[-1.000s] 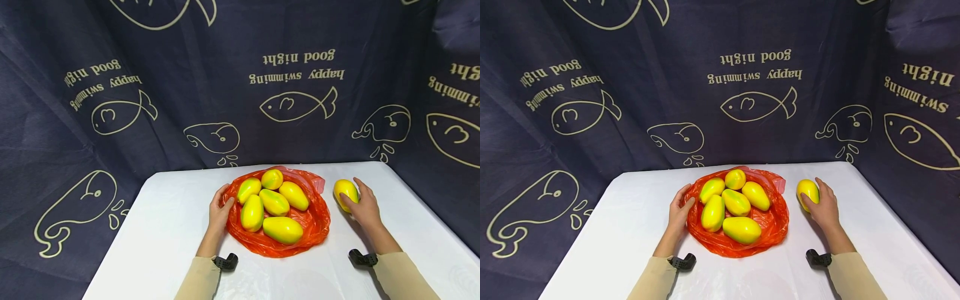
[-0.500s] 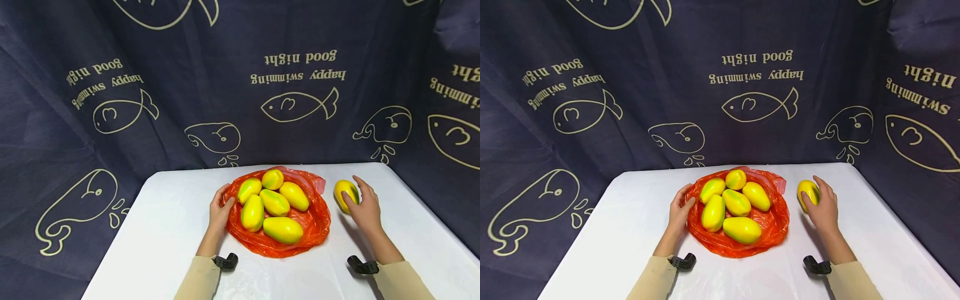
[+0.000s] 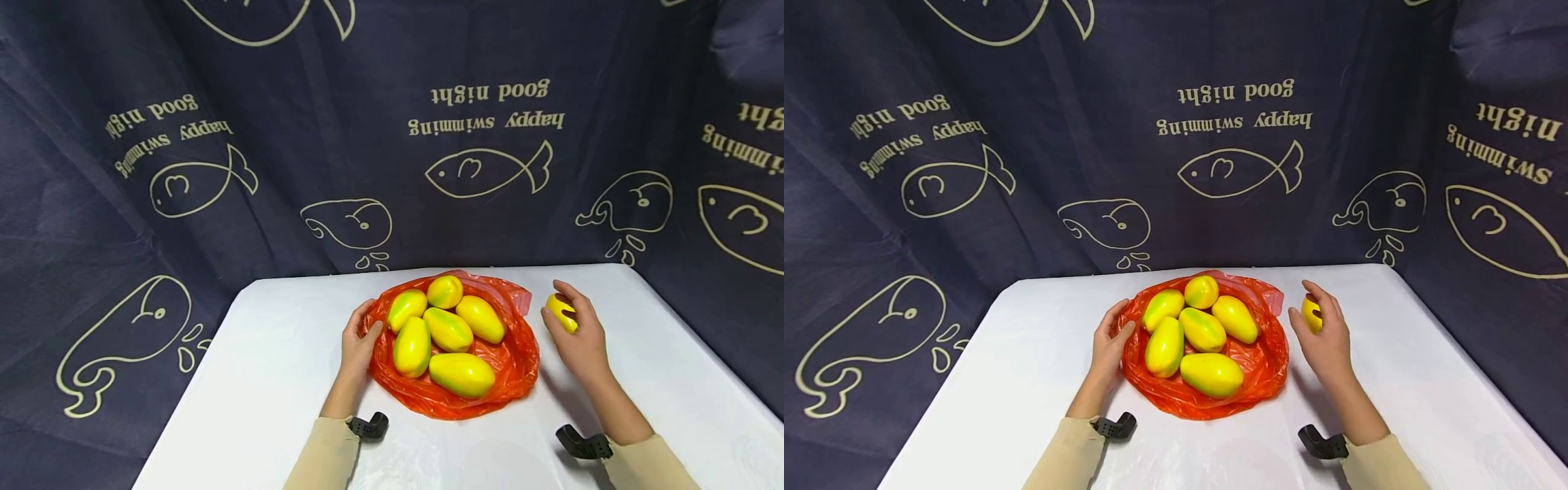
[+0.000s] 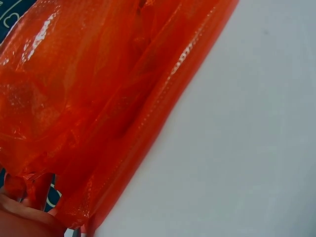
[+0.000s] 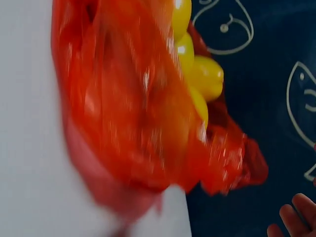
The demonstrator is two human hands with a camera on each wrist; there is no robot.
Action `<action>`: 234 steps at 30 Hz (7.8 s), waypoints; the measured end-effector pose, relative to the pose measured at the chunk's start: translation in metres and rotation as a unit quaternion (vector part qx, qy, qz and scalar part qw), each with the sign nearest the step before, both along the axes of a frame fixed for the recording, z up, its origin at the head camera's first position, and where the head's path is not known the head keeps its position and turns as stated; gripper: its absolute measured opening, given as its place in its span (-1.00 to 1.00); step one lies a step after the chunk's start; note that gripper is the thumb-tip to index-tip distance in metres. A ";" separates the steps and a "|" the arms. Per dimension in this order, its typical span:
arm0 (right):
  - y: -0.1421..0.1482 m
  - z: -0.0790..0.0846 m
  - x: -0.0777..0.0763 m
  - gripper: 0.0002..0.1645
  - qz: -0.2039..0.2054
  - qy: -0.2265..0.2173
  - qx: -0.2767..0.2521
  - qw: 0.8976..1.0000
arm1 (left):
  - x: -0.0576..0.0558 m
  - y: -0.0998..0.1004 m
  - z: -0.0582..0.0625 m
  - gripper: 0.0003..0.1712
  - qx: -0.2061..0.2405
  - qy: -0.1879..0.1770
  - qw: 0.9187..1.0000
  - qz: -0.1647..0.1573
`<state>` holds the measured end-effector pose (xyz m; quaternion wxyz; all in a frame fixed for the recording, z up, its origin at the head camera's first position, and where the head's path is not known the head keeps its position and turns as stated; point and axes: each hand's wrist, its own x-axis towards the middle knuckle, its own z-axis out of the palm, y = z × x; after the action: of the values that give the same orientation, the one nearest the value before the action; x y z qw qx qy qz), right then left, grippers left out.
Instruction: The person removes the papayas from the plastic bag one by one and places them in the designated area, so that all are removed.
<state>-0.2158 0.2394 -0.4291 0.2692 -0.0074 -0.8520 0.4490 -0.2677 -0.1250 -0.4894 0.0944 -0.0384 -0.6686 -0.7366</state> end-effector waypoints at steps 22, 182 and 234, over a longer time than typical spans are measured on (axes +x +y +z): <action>-0.046 0.000 0.019 -0.26 0.170 -0.032 0.001 0.985 | -0.001 0.001 -0.001 -0.46 -0.006 -0.004 1.000 0.010; 0.009 0.010 0.009 -0.24 -0.010 0.042 -0.067 0.997 | -0.004 0.000 -0.001 -0.45 0.022 -0.029 0.999 0.003; 0.097 -0.041 -0.017 -0.22 -0.191 -0.149 -0.138 0.960 | -0.001 0.002 -0.001 -0.49 -0.001 -0.023 1.000 0.016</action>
<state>-0.2327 0.3368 -0.4700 0.2161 -0.2736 -0.7952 0.4961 -0.2688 -0.1226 -0.4904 0.0905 -0.0113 -0.6719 -0.7350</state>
